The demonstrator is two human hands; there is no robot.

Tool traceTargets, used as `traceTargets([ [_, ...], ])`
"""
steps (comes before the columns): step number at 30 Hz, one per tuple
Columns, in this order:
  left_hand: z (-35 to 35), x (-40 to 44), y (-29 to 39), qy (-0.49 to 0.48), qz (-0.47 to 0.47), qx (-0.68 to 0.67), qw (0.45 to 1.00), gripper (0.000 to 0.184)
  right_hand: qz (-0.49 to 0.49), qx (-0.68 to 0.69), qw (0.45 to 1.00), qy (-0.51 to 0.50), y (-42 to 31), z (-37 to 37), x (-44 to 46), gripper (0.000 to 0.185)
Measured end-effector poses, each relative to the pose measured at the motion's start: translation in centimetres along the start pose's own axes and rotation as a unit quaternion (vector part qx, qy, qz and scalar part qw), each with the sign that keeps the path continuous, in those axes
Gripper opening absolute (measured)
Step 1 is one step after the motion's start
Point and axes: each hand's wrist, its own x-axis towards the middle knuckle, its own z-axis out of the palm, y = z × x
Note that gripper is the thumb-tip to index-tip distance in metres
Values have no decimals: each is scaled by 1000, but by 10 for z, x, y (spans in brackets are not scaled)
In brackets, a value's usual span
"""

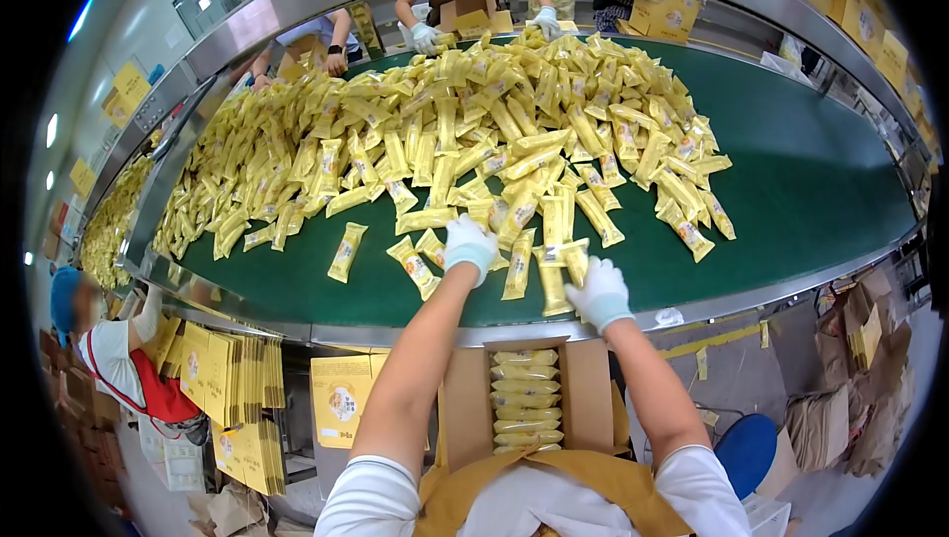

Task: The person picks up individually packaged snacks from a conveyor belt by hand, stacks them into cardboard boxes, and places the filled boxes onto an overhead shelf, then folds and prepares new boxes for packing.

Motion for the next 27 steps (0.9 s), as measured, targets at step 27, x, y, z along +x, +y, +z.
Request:
traceTargets([
  [27, -66, 4, -77, -6, -112, 169, 979, 60, -344, -155, 925, -50, -32, -3, 17, 13],
])
